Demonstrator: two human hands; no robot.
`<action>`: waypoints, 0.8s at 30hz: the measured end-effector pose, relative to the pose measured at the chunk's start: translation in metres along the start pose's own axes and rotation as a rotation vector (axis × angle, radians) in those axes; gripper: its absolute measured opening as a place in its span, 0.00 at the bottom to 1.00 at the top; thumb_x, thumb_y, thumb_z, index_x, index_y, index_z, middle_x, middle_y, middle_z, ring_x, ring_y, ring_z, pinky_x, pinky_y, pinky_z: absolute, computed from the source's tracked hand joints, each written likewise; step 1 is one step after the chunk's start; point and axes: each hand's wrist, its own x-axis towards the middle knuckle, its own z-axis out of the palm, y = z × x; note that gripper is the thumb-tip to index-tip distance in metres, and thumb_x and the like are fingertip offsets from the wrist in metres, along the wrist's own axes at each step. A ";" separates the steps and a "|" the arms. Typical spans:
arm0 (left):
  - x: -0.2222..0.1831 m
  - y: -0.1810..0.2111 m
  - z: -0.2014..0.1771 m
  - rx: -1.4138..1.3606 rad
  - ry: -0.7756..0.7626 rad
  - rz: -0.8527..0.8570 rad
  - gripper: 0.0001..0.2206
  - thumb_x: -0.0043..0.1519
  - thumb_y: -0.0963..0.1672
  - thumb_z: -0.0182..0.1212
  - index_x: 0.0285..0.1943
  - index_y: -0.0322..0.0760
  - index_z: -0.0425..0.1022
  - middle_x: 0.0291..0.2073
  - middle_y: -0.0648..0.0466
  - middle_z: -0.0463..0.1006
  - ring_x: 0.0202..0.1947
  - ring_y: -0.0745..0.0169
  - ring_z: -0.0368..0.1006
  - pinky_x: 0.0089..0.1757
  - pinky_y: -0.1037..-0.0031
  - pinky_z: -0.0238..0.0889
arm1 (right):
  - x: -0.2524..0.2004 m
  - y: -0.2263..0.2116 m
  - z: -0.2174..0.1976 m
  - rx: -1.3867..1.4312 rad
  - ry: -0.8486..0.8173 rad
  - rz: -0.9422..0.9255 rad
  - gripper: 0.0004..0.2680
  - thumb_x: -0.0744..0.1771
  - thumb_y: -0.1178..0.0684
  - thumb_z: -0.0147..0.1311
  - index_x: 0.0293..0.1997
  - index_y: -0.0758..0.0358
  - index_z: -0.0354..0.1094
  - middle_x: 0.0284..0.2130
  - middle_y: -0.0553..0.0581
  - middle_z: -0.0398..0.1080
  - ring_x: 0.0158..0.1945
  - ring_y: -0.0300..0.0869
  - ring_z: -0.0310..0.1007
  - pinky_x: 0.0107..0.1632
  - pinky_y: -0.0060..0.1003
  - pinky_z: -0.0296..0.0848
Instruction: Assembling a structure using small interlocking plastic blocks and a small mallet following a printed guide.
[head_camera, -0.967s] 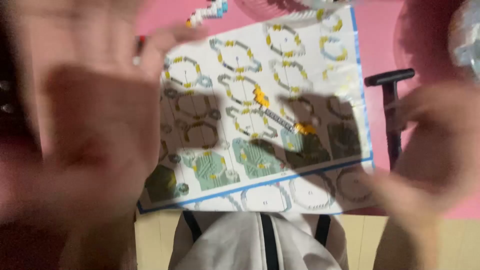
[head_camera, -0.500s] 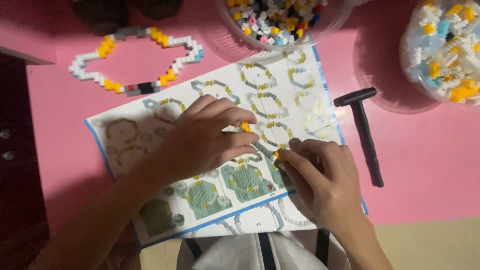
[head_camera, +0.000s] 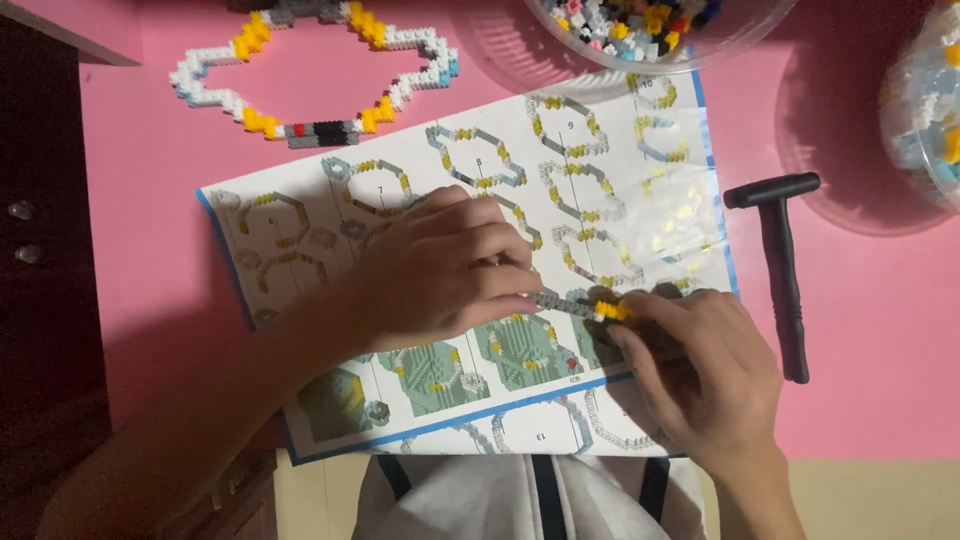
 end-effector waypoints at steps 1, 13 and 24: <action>-0.001 0.000 -0.002 0.018 -0.045 0.019 0.14 0.62 0.51 0.80 0.50 0.45 0.85 0.47 0.58 0.75 0.52 0.57 0.69 0.52 0.63 0.64 | 0.002 -0.003 -0.002 0.017 -0.010 0.036 0.06 0.68 0.61 0.64 0.47 0.71 0.74 0.37 0.59 0.78 0.33 0.45 0.70 0.44 0.39 0.71; 0.004 0.007 -0.007 -0.006 0.032 0.106 0.18 0.60 0.38 0.85 0.54 0.41 0.79 0.51 0.52 0.73 0.51 0.54 0.68 0.48 0.62 0.62 | -0.075 0.012 -0.013 -0.251 0.201 0.142 0.03 0.69 0.66 0.68 0.43 0.77 0.78 0.39 0.69 0.75 0.39 0.52 0.72 0.43 0.43 0.71; 0.017 0.008 -0.023 0.016 -0.062 0.028 0.33 0.57 0.61 0.87 0.53 0.39 0.75 0.47 0.52 0.75 0.48 0.54 0.71 0.52 0.60 0.62 | -0.091 0.012 0.000 -0.280 0.419 0.263 0.09 0.72 0.68 0.61 0.32 0.79 0.73 0.30 0.71 0.71 0.33 0.56 0.66 0.38 0.45 0.63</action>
